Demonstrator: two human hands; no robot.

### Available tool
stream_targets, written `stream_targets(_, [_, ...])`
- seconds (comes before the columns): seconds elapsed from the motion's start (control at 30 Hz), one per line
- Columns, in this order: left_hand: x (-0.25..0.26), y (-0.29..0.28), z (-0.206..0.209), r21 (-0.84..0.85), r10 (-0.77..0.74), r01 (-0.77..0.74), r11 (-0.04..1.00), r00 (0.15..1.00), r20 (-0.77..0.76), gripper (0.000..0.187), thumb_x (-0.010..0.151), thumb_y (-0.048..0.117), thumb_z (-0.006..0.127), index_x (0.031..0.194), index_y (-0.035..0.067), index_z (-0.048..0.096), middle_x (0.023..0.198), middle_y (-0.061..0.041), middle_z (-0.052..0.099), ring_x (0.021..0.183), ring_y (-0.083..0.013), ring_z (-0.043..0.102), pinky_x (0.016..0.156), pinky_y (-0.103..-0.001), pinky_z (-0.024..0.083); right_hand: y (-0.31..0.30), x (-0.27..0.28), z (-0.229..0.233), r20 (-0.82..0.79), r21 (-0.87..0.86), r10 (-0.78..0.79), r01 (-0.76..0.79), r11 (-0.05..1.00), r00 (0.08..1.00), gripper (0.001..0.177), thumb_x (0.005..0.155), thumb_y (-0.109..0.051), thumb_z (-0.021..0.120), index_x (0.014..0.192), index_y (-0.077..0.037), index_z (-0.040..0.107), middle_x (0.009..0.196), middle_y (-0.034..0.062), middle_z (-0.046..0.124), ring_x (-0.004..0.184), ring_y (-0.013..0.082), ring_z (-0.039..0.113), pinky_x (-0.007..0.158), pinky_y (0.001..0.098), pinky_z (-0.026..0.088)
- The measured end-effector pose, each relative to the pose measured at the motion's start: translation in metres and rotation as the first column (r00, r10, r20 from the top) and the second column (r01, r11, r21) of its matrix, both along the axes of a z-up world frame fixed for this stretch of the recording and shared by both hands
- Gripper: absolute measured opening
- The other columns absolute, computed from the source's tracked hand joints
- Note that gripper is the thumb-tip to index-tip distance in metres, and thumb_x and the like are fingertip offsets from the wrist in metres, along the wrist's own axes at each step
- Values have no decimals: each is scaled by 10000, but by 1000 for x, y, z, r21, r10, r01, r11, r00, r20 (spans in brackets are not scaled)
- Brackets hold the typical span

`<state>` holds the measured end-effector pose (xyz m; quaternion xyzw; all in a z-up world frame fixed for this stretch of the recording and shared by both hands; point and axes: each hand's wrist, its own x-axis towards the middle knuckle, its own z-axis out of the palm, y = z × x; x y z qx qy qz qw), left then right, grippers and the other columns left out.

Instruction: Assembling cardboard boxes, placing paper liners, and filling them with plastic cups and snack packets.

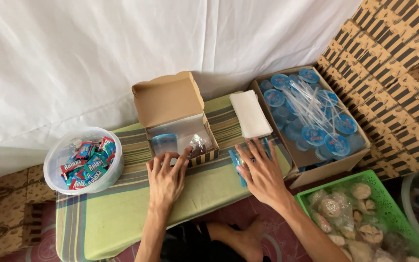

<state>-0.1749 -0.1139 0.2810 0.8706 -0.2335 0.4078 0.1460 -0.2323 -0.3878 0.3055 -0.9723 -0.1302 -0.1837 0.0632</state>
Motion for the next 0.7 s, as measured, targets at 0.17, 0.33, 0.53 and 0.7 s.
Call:
stream_targets(0.17, [3, 0, 1, -25, -9, 9, 1000, 1000, 4, 317, 1055, 338, 508, 1310, 324, 697, 926, 47, 588, 943, -193, 564, 872, -321, 416, 2, -6, 5, 95, 47, -28, 24, 999, 995, 532, 1011, -328, 491, 1501, -122, 504, 1475, 227, 496, 1435, 423, 408, 1196, 591, 228])
stream_targets(0.33, [2, -1, 1, -35, -13, 14, 999, 1000, 12, 318, 1054, 342, 533, 1313, 279, 707, 919, 37, 598, 946, -195, 571, 852, -310, 416, 6, -11, -6, 0, 24, -58, 58, 998, 998, 527, 1021, -378, 446, 1517, -205, 487, 1496, 260, 436, 1452, 477, 349, 1181, 641, 191])
stream_targets(0.53, [1, -2, 3, -61, -28, 29, 998, 999, 18, 313, 1050, 328, 544, 1309, 278, 713, 903, 29, 607, 944, -189, 577, 855, -321, 409, 8, -9, -7, 29, -50, -64, 65, 997, 998, 511, 1011, -385, 477, 1500, -241, 517, 1490, 267, 442, 1450, 455, 371, 1189, 614, 211])
stream_targets(0.7, [1, -1, 0, -53, -17, 19, 998, 1000, 25, 310, 1046, 332, 548, 1307, 292, 711, 896, 33, 606, 944, -190, 582, 862, -325, 418, 5, -3, -8, -5, -41, -58, 57, 998, 998, 477, 1022, -399, 463, 1470, -259, 546, 1445, 266, 483, 1433, 445, 402, 1188, 643, 179])
